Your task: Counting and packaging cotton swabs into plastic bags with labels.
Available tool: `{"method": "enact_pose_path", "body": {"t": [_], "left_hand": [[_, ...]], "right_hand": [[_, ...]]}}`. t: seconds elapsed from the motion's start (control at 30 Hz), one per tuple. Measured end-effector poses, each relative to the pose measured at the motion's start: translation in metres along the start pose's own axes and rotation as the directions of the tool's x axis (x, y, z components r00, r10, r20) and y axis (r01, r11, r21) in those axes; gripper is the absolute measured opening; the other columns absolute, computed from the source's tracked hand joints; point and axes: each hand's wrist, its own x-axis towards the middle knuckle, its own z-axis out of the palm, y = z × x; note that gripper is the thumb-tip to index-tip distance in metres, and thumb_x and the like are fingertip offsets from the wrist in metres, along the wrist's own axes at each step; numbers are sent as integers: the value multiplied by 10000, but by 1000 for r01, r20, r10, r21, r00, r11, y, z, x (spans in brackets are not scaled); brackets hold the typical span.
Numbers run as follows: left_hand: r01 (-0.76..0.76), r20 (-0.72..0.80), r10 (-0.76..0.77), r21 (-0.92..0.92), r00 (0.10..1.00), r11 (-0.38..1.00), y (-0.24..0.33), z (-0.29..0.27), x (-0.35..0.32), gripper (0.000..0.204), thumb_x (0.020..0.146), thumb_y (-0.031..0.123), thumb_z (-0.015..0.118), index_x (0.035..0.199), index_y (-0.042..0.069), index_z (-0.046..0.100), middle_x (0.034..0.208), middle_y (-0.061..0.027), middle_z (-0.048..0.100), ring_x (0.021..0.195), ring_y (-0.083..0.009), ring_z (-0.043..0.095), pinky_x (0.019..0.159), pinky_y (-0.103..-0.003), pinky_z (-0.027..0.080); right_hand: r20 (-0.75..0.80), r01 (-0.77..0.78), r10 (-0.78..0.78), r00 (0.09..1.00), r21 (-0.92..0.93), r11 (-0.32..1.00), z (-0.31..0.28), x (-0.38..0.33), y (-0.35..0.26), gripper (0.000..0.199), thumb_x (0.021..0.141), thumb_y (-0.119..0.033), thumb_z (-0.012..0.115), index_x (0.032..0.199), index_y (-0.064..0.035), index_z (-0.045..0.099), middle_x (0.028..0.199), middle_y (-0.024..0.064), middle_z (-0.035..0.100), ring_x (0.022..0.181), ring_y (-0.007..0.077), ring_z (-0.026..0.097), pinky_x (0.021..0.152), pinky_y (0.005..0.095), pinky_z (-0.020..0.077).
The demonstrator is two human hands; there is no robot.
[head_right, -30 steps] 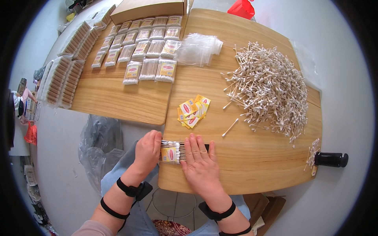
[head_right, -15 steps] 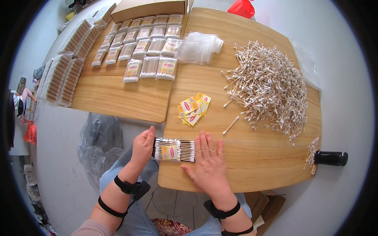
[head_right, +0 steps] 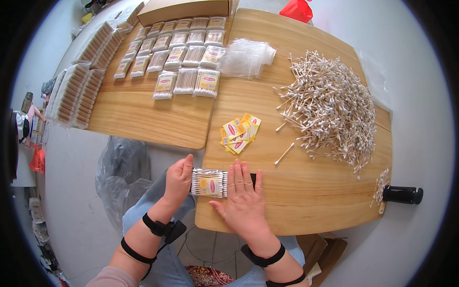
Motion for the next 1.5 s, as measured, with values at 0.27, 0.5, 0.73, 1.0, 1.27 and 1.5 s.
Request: {"method": "enact_pose_path", "body": {"t": [0.27, 0.5, 0.73, 1.0, 1.27, 1.5], "left_hand": [[-39, -6, 39, 40, 999, 998, 1, 1, 1, 545, 1086, 398, 493, 737, -20, 506, 606, -133, 435, 582, -213, 362, 558, -385, 393], [-28, -22, 28, 1, 999, 1000, 4, 1, -1, 532, 1092, 396, 486, 739, -1, 494, 620, -63, 414, 613, -151, 357, 554, -344, 380], [-47, -50, 46, -22, 998, 999, 0, 3, -1, 518, 1100, 392, 474, 738, 20, 481, 637, 4, 408, 642, -98, 359, 558, -312, 366], [17, -76, -22, -63, 997, 998, 11, 5, -5, 511, 1101, 391, 468, 760, 11, 487, 660, -8, 416, 659, -107, 368, 583, -313, 375], [-71, -73, 73, 32, 995, 997, -1, 6, 0, 492, 1093, 366, 488, 766, -1, 522, 635, -76, 440, 633, -149, 370, 567, -360, 387], [-198, -37, 209, 189, 977, 962, 10, -16, 14, 433, 1078, 317, 509, 786, 0, 548, 652, -145, 491, 601, -259, 468, 581, -389, 412]], "right_hand": [[12, -21, 21, 1000, -13, 1000, 3, 5, -13, 1053, 849, -636, 643, 1530, 95, 309, 1648, 224, 234, 1562, 333, 147, 1250, 568, 72], [-7, -17, 17, 1000, 47, 999, 1, 5, -14, 1038, 853, -619, 655, 1526, 95, 319, 1639, 229, 254, 1555, 339, 172, 1249, 556, 87], [20, 8, -7, 1000, -35, 999, -4, -8, -8, 1012, 854, -609, 657, 1525, 80, 342, 1635, 231, 269, 1549, 341, 193, 1247, 552, 94], [7, 5, -5, 1000, 42, 999, 3, -6, -19, 1053, 839, -598, 674, 1524, 113, 307, 1627, 260, 263, 1544, 373, 195, 1244, 565, 103], [-26, 20, -18, 1000, 44, 999, -2, -4, -7, 1014, 872, -583, 662, 1525, 107, 307, 1622, 267, 271, 1539, 394, 204, 1240, 556, 137], [-258, -98, 104, 961, 35, 995, -24, 4, 57, 672, 950, -448, 645, 1417, 20, 520, 1501, 232, 477, 1434, 393, 401, 1191, 528, 300]]}}
